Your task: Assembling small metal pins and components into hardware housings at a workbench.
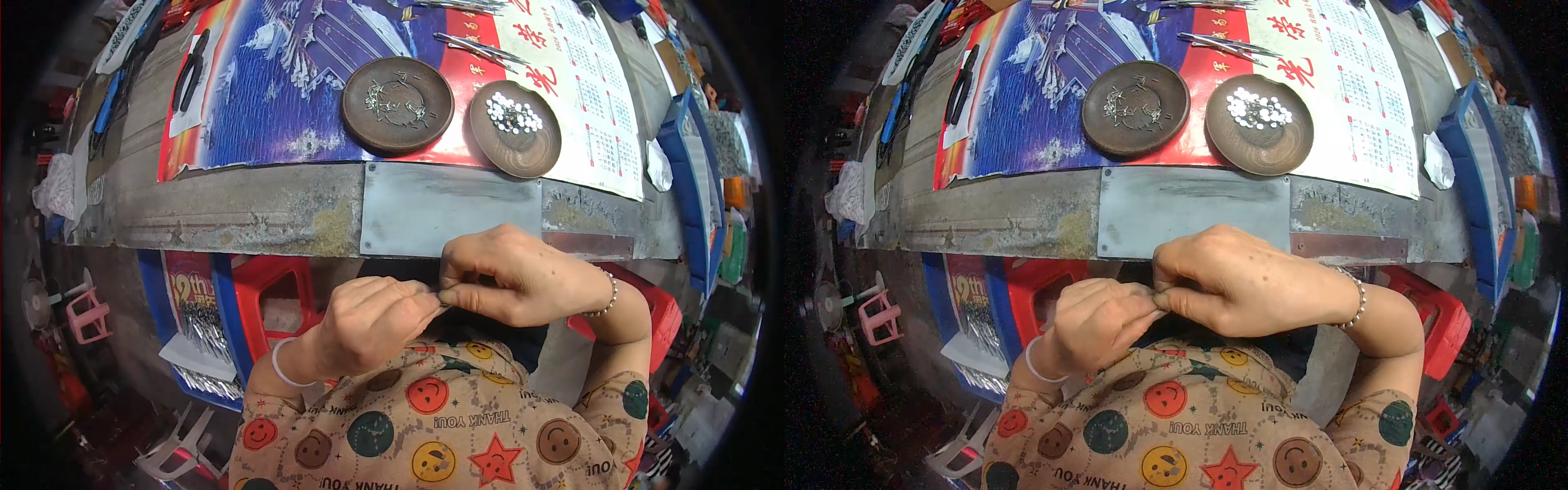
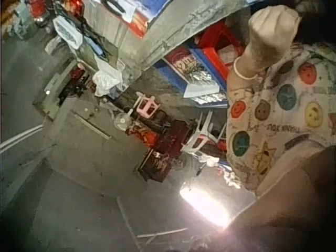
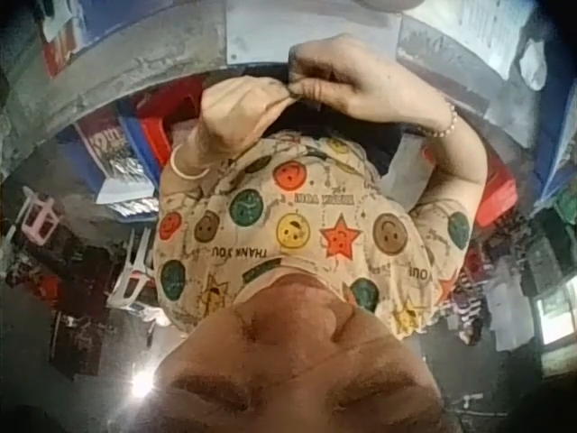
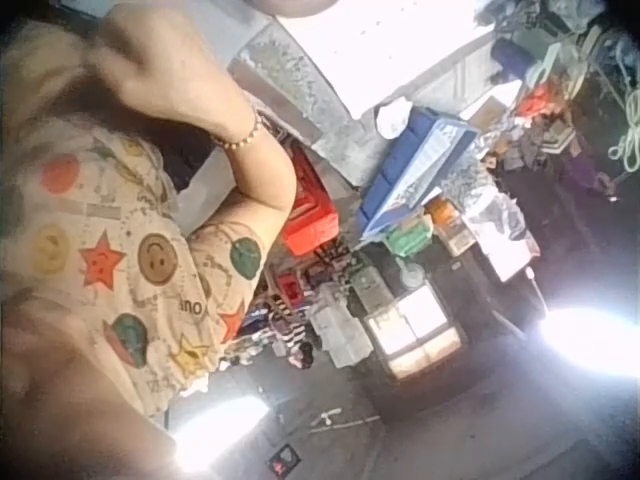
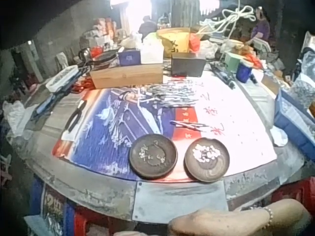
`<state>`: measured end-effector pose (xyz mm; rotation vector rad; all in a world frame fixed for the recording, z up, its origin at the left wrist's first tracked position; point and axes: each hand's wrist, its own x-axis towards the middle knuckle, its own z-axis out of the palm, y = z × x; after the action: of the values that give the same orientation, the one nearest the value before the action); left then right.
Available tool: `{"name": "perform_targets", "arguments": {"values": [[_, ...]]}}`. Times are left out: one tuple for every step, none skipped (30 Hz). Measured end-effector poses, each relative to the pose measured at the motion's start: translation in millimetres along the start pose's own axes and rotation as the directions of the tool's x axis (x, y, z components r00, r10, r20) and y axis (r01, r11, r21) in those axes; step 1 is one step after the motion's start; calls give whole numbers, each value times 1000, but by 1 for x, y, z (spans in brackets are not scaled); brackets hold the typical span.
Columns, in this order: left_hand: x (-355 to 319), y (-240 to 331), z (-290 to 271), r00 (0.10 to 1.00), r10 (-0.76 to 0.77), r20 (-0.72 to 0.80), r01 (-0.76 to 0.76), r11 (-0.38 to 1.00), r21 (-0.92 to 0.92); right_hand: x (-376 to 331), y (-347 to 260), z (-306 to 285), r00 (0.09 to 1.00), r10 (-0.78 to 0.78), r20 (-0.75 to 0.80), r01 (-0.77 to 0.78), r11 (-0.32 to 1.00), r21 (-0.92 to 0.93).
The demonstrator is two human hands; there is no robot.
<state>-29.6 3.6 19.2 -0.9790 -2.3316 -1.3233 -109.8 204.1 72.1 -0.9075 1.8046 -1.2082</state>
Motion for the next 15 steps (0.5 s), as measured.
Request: {"name": "perform_targets", "arguments": {"values": [[0, 1, -2, 999, 47, 14, -48, 997, 65, 0, 3, 0, 1000, 0, -1, 0, 1000, 1], [0, 1, -2, 995, 94, 31, -97, 987, 128, 0, 9, 0, 1000, -31, 4, 31, 999, 9], [0, 2, -2, 995, 95, 32, -98, 987, 126, 0, 13, 0, 998, -62, 9, 62, 998, 18], [0, 3, -1, 995, 89, 37, -93, 988, 122, -1, 12, 1, 998, -62, 6, 62, 998, 20], [0, 3, -2, 996, 80, 39, -84, 989, 121, -1, 9, 2, 996, -91, 0, 91, 996, -24], [0, 4, -3, 996, 76, 40, -81, 989, 124, -2, 6, 5, 993, -121, -5, 120, 991, -66], [0, 4, -6, 997, 35, 73, -40, 997, 69, -4, 1, 8, 992, -124, -2, 123, 990, -63], [1, 4, -7, 994, 2, 106, -3, 1000, 8, -8, -5, 12, 985, -164, -55, 145, 954, -262], [3, 3, -6, 994, 4, 106, -4, 1000, 3, -13, -9, 17, 972, -214, -98, 148, 880, -451], [5, 1, -4, 996, -23, 85, 27, 999, -38, -16, -7, 22, 959, -264, -100, 156, 791, -592], [7, 0, -4, 996, -54, 67, 59, 996, -73, -17, -5, 24, 959, -264, -100, 157, 792, -590], [9, 0, -4, 994, -92, 65, 98, 991, -95, -18, -3, 26, 944, -306, -124, 166, 765, -622], [10, 1, -3, 994, -93, 66, 99, 990, -97, -18, -2, 26, 927, -347, -146, 172, 736, -654], [12, 2, -2, 990, -128, 65, 133, 987, -94, -19, -2, 25, 927, -346, -146, 172, 737, -654], [13, 2, -1, 985, -162, 63, 167, 981, -93, -20, -2, 23, 925, -349, -148, 171, 731, -661]]}}
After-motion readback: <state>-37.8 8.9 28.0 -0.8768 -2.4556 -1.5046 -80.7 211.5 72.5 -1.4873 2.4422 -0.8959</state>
